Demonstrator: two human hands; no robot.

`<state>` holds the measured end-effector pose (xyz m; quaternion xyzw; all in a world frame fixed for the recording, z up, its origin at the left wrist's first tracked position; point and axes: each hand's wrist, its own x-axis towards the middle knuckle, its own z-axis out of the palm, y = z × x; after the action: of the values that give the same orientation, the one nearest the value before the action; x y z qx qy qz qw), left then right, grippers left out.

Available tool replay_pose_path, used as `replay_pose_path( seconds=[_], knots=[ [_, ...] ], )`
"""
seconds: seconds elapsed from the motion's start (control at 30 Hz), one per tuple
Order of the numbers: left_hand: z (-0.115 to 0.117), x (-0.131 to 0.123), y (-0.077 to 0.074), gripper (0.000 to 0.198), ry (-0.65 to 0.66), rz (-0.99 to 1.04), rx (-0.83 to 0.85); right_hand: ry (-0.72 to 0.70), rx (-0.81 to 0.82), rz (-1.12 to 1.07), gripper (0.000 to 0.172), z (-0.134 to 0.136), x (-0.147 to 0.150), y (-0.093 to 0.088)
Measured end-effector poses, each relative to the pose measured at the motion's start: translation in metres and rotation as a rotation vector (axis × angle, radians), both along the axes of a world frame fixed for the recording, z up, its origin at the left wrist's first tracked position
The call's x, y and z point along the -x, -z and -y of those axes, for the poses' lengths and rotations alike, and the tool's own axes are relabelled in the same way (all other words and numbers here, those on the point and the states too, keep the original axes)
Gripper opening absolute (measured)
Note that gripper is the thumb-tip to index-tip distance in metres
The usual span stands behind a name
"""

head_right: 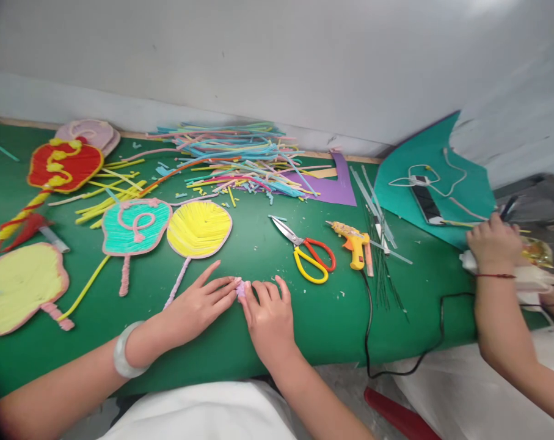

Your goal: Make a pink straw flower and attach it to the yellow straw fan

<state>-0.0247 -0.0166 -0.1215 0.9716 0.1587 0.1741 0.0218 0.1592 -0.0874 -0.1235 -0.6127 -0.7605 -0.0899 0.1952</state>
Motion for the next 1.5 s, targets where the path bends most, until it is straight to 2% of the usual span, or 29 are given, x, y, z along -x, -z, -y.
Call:
replay_pose_path(
  seconds=[0.23, 0.47, 0.77, 1.13, 1.5],
  knots=[
    [-0.004, 0.007, 0.000, 0.040, 0.038, -0.051, 0.062, 0.001, 0.005, -0.011, 0.016, 0.001, -0.001, 0.001],
    [-0.006, 0.009, 0.004, 0.043, 0.053, -0.074, 0.053, -0.002, 0.030, -0.032, 0.020, 0.003, -0.002, 0.003],
    [-0.006, 0.007, -0.002, 0.040, 0.055, -0.084, -0.002, -0.011, 0.081, -0.078, 0.022, 0.004, -0.004, 0.001],
    [-0.004, 0.006, 0.000, 0.040, 0.041, -0.084, -0.018, -0.020, 0.136, -0.180, 0.025, 0.000, -0.012, 0.000],
    [-0.004, 0.008, 0.002, 0.041, 0.032, -0.102, -0.026, -0.017, 0.114, -0.217, 0.027, -0.007, -0.018, 0.001]
  ],
)
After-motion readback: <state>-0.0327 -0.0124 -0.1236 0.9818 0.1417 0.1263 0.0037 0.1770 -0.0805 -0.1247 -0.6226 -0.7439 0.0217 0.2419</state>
